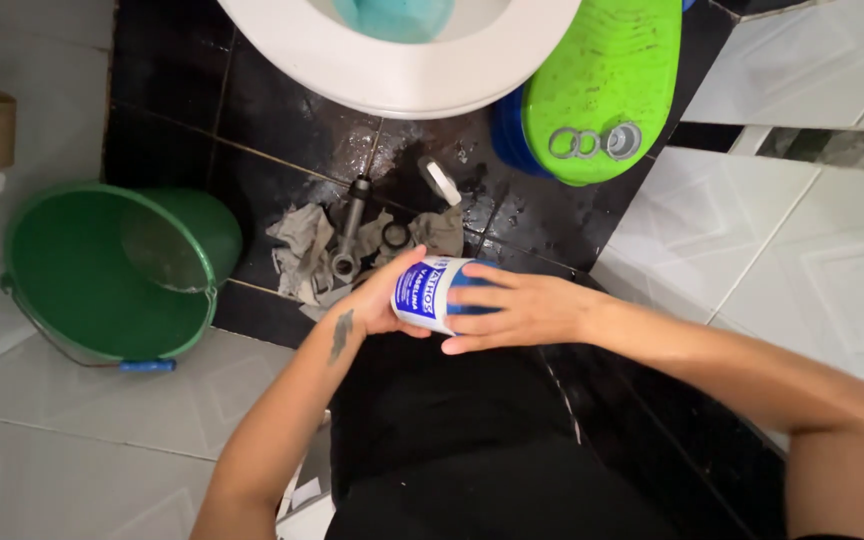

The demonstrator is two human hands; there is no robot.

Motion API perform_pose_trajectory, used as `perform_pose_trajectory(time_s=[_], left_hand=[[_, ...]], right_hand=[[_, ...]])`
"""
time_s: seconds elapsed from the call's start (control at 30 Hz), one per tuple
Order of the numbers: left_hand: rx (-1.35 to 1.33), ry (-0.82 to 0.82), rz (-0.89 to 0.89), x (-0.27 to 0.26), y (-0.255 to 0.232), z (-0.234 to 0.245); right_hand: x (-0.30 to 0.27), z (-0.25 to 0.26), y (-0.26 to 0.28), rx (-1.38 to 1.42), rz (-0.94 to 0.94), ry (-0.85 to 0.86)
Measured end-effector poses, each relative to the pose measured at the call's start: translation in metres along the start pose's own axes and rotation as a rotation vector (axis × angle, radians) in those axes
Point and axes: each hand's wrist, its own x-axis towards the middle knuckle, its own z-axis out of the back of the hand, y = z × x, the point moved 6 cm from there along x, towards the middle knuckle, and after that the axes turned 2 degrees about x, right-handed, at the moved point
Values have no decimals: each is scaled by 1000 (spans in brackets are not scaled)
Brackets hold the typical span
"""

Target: The recorder is cleaning and assembling sink trap components in a bathroom setting.

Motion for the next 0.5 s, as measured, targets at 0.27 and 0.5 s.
perform_pose_trajectory(time_s=[0.27,0.5], left_hand=[[22,-298,-683,-28,-49,-9],[-42,-425,-695,-48,-59,-17]], right_hand=[[-32,-10,-86,590,-1039,-50],[-14,-42,-78,1077,-1210,-211]])
